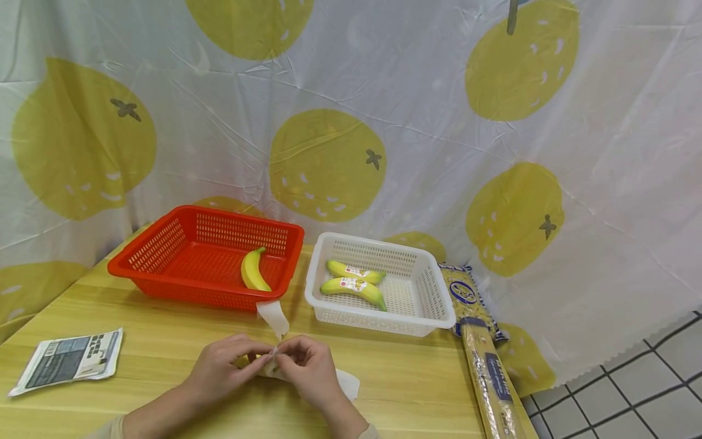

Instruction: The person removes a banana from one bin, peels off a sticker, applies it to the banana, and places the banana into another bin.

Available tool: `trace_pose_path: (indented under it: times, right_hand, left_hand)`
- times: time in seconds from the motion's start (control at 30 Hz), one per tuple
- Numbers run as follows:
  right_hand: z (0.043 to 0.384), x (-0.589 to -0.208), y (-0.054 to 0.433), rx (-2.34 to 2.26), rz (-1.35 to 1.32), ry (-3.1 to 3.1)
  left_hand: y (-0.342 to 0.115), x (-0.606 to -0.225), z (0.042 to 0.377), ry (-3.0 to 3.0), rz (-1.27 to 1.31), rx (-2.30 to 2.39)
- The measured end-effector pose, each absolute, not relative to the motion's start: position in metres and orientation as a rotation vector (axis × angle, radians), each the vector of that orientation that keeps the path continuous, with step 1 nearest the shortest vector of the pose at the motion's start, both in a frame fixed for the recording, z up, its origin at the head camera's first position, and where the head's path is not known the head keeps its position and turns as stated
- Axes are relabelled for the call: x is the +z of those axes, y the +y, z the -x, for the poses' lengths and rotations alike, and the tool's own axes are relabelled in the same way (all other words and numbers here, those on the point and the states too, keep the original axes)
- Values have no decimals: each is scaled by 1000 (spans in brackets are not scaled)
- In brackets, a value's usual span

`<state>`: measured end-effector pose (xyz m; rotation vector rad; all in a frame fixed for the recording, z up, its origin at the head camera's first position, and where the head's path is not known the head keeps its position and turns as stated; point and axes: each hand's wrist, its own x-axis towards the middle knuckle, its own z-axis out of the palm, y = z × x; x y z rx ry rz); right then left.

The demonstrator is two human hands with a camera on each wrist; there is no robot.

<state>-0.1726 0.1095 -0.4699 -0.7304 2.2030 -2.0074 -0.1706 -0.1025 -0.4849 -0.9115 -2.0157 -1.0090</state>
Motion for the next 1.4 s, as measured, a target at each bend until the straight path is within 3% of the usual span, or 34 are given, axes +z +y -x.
trace_pose_path:
  times: [1.4]
  right_hand:
    - [171,-467,112,-1834,671,2491]
  left_hand:
    - [-104,-488,172,-2003,877,-974]
